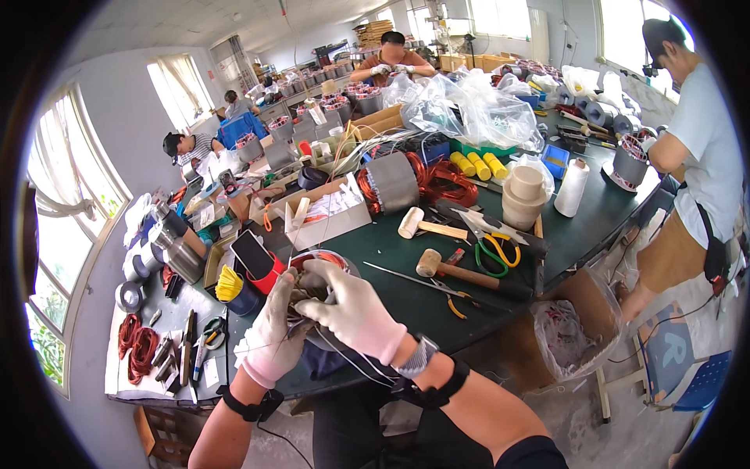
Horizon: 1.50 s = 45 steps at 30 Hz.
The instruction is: Winding wires through a motor stator and securing them with tape and scissors.
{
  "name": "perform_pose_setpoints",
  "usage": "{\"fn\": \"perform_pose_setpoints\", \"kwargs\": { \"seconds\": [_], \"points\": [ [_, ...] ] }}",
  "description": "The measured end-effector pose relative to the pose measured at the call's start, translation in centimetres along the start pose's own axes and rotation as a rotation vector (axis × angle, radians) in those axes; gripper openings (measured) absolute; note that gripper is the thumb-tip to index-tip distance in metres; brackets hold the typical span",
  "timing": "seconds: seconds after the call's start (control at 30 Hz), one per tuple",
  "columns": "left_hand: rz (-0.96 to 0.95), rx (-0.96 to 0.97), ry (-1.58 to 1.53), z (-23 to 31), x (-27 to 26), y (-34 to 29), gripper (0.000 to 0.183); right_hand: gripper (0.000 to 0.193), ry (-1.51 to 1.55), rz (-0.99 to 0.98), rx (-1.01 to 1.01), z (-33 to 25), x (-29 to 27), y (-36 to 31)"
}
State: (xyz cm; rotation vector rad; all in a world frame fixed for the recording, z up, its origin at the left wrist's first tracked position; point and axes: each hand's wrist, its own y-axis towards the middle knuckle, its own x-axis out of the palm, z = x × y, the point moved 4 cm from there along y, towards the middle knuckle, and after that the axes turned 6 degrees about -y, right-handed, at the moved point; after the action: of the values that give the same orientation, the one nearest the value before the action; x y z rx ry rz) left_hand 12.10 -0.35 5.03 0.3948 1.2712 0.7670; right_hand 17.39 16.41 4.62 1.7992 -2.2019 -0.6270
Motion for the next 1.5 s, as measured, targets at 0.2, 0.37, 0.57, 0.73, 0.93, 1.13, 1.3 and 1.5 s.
{"fn": "perform_pose_setpoints", "kwargs": {
  "seconds": [0.2,0.37,0.57,0.73,0.93,1.13,1.3,1.5],
  "points": [
    [-0.026,-0.177,-0.116,0.3,-0.1,0.6,0.069,0.013,0.16,0.013,0.328,1.4,-1.0,-1.5],
    [-0.169,0.041,-0.062,0.4,-0.8,1.1,0.041,0.008,0.16,0.187,0.335,2.3,-2.2,-6.7],
    [-0.122,0.152,-0.067,-0.2,0.0,1.1,0.041,0.008,-0.63,0.185,0.005,5.0,-1.8,-9.1],
    [-0.172,0.132,0.038,-0.1,0.1,0.6,0.04,0.008,-0.519,0.13,0.011,4.9,-0.6,-9.0],
    [-0.174,0.163,0.161,0.3,0.3,0.3,0.043,0.016,-0.2,0.183,0.15,1.4,-0.7,-8.8],
    [-0.158,0.2,0.25,0.2,0.9,-0.1,0.044,0.026,-0.011,0.172,0.106,0.8,-1.2,-8.2],
    [-0.233,0.17,0.268,0.6,0.5,0.3,0.044,0.018,-0.215,0.171,-0.051,1.5,-2.1,-5.5],
    [-0.228,0.105,0.18,1.1,0.5,0.8,0.05,0.015,-0.332,0.194,-0.182,-0.5,-2.5,-5.8]
  ]
}}
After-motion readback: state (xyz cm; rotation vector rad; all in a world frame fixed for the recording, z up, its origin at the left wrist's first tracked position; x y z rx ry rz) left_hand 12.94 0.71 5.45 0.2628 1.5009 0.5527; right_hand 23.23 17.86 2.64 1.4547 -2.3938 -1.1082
